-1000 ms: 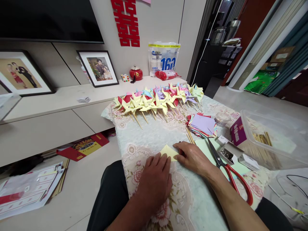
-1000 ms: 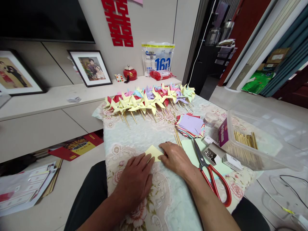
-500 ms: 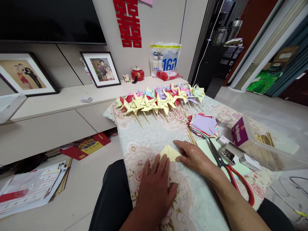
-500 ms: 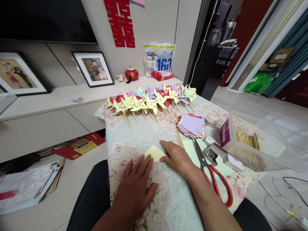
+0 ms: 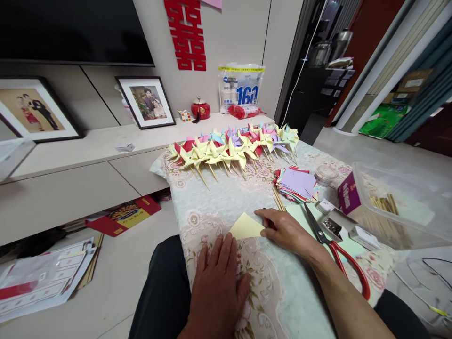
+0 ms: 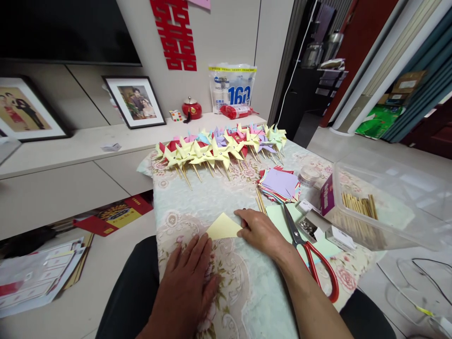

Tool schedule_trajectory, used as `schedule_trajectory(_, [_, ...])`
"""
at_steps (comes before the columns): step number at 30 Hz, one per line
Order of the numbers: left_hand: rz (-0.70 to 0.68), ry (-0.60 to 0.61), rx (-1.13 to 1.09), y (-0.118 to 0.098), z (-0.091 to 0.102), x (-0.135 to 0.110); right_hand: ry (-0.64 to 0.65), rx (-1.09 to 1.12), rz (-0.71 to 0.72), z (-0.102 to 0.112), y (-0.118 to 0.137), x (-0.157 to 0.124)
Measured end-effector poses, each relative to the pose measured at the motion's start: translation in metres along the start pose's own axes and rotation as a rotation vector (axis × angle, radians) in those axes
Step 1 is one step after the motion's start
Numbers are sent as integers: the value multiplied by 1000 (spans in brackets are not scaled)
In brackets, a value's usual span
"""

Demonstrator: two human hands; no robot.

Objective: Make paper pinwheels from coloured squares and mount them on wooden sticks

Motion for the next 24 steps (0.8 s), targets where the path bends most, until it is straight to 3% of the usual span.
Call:
schedule_trajectory(10, [-30, -47, 38, -9, -1, 1, 62, 270, -52, -9, -9, 0])
schedule_trajectory(14, [51, -140, -101, -8, 9, 1, 108, 403, -65, -8, -4, -2])
schedule_trajectory(17, [172, -192, -334, -1, 19, 2, 128, 510, -66, -4, 0, -3])
schedule_trajectory(19, [309, -111, -586, 6, 19, 5, 113, 580, -63, -1, 2, -3])
schedule_trajectory(24, [819, 265, -1328, 9, -6, 16, 117, 746, -55, 1, 5, -4])
Point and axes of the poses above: each hand's wrist, its own x-axis towards the middle knuckle, its own z-axis out of the back of the hand, y = z × x, the point moved 5 cm from there along x, towards the middle knuckle, and after that the axes turned 8 degrees about x, right-handed, at the moved point
